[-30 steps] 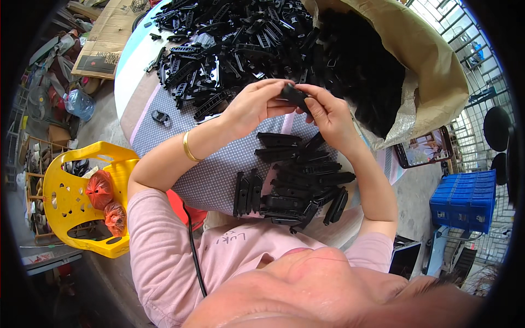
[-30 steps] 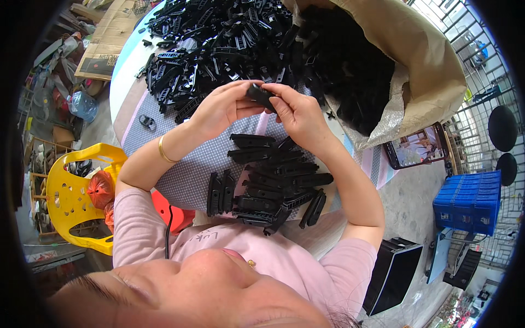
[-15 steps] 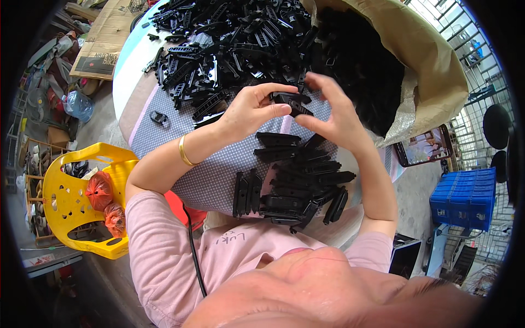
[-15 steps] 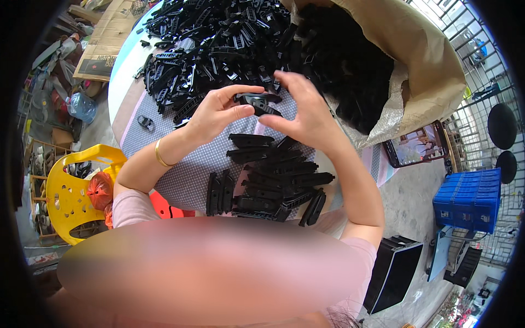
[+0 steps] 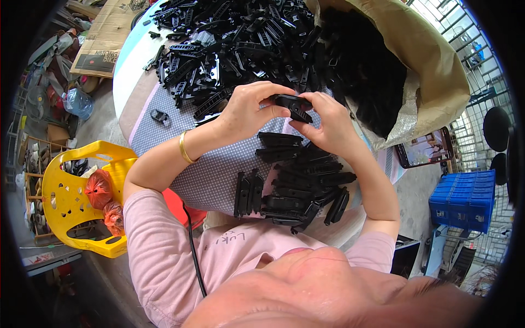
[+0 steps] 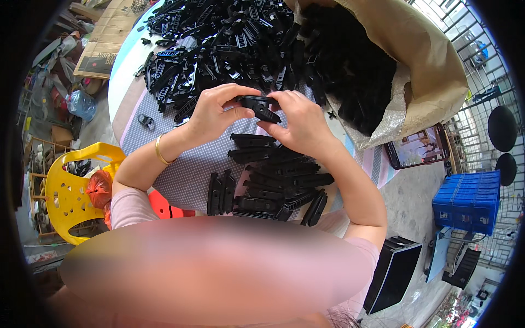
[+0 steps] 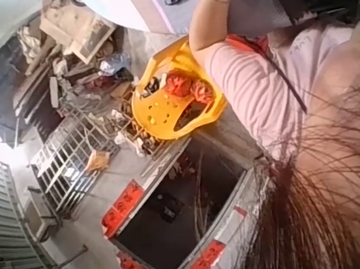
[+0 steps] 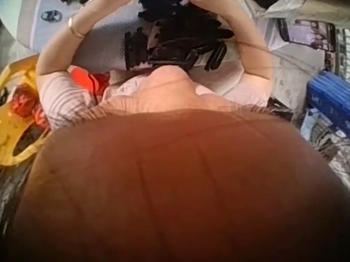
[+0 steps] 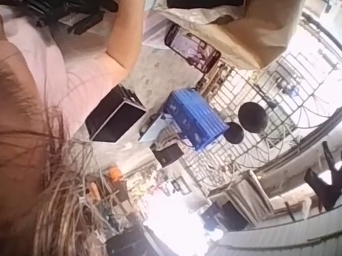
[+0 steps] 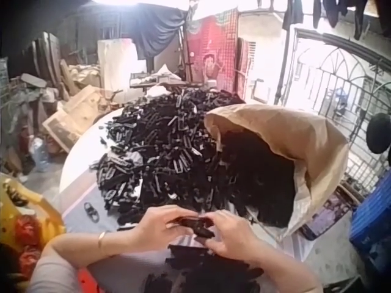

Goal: Assembling or inspecting black plastic hair claw clips at a workbench.

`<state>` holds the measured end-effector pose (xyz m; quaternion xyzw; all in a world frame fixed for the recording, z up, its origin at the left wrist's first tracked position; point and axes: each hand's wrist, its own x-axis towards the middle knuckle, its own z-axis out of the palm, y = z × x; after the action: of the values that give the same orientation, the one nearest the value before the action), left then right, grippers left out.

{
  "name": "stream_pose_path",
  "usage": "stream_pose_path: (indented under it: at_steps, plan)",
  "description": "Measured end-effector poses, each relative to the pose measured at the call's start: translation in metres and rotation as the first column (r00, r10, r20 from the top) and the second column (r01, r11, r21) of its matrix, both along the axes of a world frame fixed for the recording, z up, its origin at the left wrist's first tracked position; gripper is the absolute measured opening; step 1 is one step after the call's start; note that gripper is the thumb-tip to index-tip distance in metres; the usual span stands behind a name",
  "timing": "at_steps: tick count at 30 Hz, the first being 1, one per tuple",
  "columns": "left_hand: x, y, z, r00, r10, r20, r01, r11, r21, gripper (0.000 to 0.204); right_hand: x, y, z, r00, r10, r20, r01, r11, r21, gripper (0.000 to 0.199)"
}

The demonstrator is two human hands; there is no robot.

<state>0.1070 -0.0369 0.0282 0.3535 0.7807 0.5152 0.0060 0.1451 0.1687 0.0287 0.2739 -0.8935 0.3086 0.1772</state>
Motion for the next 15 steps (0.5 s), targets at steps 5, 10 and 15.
stream_pose_path:
  at_steps: [5,10,15]
  plan:
    - [0.004,0.0,0.0,0.999,-0.033,-0.017,0.035,0.996,0.079,0.032,0.002,0.007,-0.002,1.0,0.011,0.012,-0.011,1.0,-0.017,0.035]
    - [0.014,0.003,-0.017,0.981,-0.063,0.182,0.053,0.997,0.063,0.032,-0.012,0.022,0.007,0.796,0.239,0.556,-0.184,0.971,-0.153,0.037]
    - [0.02,0.006,-0.017,0.941,-0.338,0.021,0.338,0.932,-0.13,0.028,-0.034,0.044,-0.003,0.905,-0.387,0.179,0.383,0.922,0.056,0.045]
